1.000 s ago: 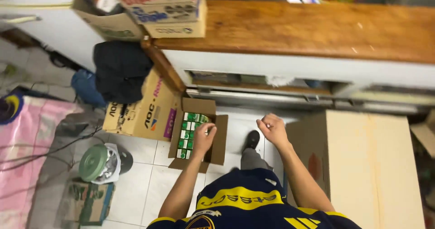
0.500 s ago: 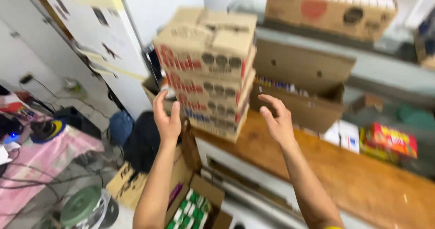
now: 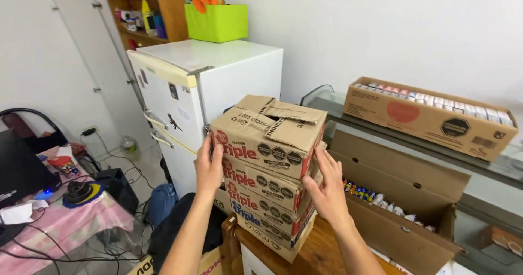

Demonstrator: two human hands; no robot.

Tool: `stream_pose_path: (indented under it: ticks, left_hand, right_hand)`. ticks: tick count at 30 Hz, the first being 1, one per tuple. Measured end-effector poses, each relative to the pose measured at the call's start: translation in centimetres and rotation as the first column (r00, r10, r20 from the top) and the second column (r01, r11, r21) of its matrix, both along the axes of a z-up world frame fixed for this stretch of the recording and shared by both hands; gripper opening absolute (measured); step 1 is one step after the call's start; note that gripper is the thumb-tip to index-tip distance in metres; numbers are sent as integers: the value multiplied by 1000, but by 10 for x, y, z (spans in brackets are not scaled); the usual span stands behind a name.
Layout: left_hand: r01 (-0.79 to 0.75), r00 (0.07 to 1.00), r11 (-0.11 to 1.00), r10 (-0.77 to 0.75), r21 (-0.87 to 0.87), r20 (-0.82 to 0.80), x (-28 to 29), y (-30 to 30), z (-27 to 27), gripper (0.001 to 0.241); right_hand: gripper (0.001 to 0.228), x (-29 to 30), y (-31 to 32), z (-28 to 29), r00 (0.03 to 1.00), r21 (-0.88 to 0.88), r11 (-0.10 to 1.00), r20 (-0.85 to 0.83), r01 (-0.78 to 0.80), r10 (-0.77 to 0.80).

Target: The person breaks down cardboard boxes by hand, flattening them one at a time and stacking the flattened boxes on a pile.

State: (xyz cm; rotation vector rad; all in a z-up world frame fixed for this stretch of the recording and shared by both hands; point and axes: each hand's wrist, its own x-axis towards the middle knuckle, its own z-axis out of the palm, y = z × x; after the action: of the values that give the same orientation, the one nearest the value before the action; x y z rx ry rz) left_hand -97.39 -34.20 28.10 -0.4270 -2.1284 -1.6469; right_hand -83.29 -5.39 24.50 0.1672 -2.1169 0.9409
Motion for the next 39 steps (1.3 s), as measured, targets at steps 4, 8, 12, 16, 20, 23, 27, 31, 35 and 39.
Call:
stream_pose_path:
  ticks: [4,8,12,16,20,23,27,31,35,39]
  left_hand:
    - [-4,999,999,3,-38,-34,-11,1,-11,86]
    - [68,975,997,-73,-30,-209,-10,0,-8,69]
    - [54,921,999,-46,9,-386,11,-7,7,66]
    - [44,902,999,-36,8,-429,48,-22,14,69]
    - [206,887,977,-161,59,-433,93,-41,3,74]
    - [288,872,954,-227,80,-433,139,-57,-14,80]
    - [546,811,824,-475,152,-341,209,-94,-54,79]
    - [645,762,747,-612,160,-213,286,-122,-77,73]
    - [678,724,732,-680,58,113,342,-119,-109,62]
    - [782,603,616,-711,-93,362,417,-102,-95,84]
  right_hand:
    - [83,-4,0,-3,1000,-15,1000,-8,6,-6]
    - [85,8,-8,13,1000,-70,998,-30,0,-2]
    - [90,27,-3,14,996,-96,995,-89,7,-16]
    - [92,69,-11,19,983,-113,994,-186,-14,-7]
    - [100,125,-26,-5,984,-258,966,-177,-18,-29]
    - [103,177,-55,-21,984,-331,944,-170,-10,-49]
    - [102,254,-86,-82,975,-500,865,-210,-40,-76]
    - [107,340,-114,-153,966,-626,779,-174,42,-192]
    - [50,434,-142,-196,939,-685,686,-11,244,-344]
    - [66,533,-187,-193,890,-722,595,63,352,-451]
